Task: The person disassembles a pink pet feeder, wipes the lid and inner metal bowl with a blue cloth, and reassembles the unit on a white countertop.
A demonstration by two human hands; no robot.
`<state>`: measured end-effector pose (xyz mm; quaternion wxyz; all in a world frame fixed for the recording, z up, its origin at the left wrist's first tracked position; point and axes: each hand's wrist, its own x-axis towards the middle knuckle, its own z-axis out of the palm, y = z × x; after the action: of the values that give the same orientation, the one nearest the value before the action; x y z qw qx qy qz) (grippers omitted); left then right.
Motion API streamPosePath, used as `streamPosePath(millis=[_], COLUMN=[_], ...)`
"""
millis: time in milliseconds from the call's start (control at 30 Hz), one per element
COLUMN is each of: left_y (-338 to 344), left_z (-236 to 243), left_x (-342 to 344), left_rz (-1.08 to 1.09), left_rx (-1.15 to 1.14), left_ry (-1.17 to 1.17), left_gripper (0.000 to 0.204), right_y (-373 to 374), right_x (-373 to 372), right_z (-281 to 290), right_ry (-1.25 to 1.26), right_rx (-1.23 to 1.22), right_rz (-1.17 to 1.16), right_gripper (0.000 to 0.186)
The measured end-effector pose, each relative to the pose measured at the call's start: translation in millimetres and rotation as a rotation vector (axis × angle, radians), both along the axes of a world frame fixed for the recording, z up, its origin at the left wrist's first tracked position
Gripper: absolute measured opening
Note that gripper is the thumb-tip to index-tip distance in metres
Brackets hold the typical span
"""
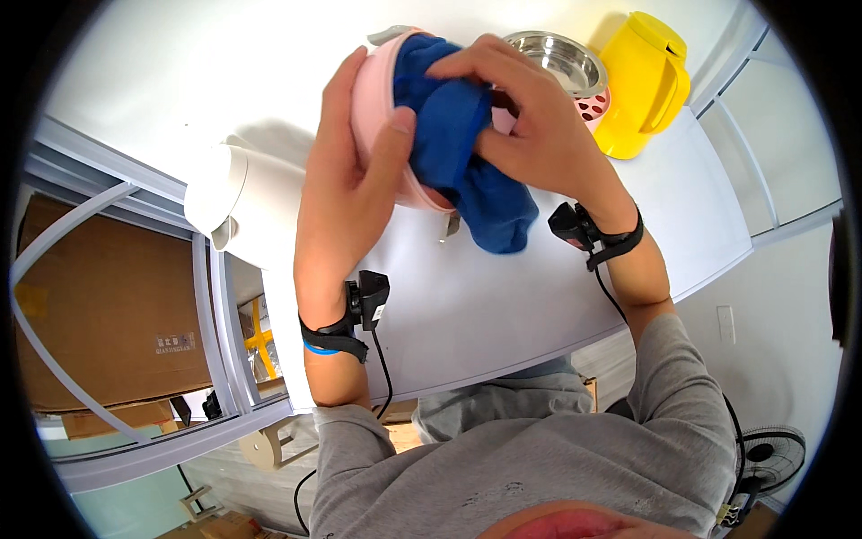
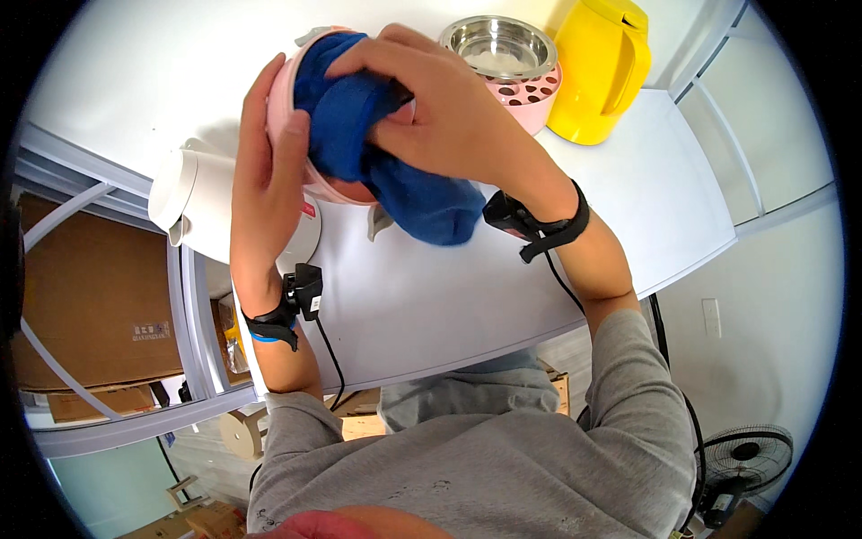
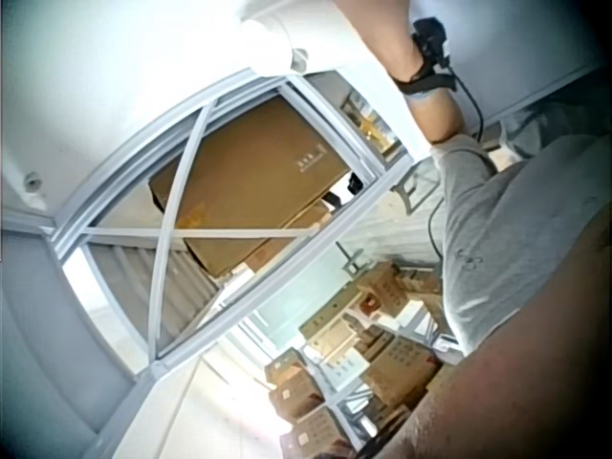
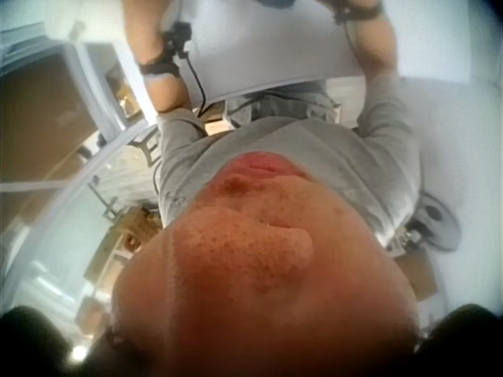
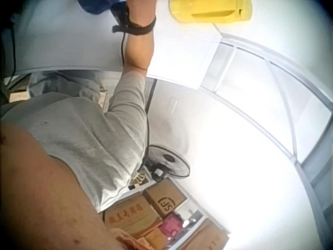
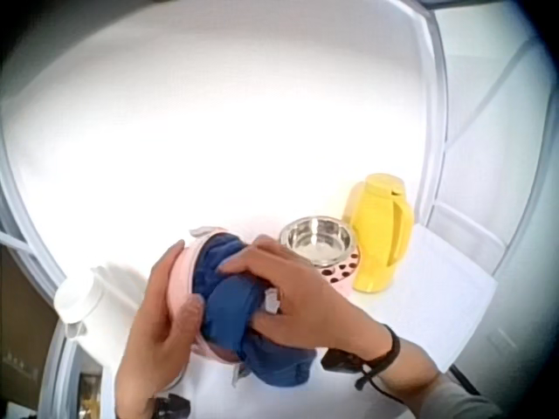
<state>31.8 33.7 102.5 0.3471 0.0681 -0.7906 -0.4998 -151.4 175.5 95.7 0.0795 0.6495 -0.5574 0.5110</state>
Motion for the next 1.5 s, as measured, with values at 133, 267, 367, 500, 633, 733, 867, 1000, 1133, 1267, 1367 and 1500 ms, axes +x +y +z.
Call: streamPosePath(millis=[133,267,367,500,633,733,867,1000,1133,1267,1367,1500], left_y=[-5,-2,0,-7,-15,-19,-14,-14,-10,-15,-15,-14], left_z=[-4,-3,-2,2,-1,-3,2,0,6,-4,-7,-4], left_x=[10,4,4,6,6,9,13,17,17,11,9,15], left_rz=[-0.111,-0.063,0.033,0.018,-0.046,-0.036,-0.034,0.003,0.054,-0.083,-0.183,-0.172], left_rx=[-0.209,-0.332,-0.319,-0.387,-0.348,-0.393,-0.417,-0.386,-0.529,-0.380,-0.359,-0.337], left_ry=[-0.113,-0.108,-0.064,-0.054,-0.079,-0.098,-0.099,-0.107,-0.123,-0.125,-0.075,-0.106], left_gripper=[0.146,0.148,0.148,0.151,0.156,0.163,0.169,0.169,0.171,0.161,0.161,0.162], right_y=[-11,-13,-5,4,11,14,15,11,10,7,8,3], right_x=[-1,-4,-2,8,4,2,2,9,7,2,-1,6], right_z=[-9,-20,-14,-5,-1,-2,1,-3,-3,-4,3,6], right_ry=[-0.051,-0.094,-0.205,-0.283,-0.078,0.060,0.189,0.272,0.250,0.254,0.376,0.350], right_rx=[-0.029,0.008,0.127,0.143,0.256,0.290,0.312,0.270,0.274,0.073,0.058,-0.109], right_rz=[-0.036,-0.040,0.024,0.086,0.155,0.186,0.206,0.129,0.096,0.170,0.114,0.005], right_gripper=[0.061,0.068,0.070,0.066,0.072,0.079,0.083,0.084,0.079,0.072,0.070,0.073])
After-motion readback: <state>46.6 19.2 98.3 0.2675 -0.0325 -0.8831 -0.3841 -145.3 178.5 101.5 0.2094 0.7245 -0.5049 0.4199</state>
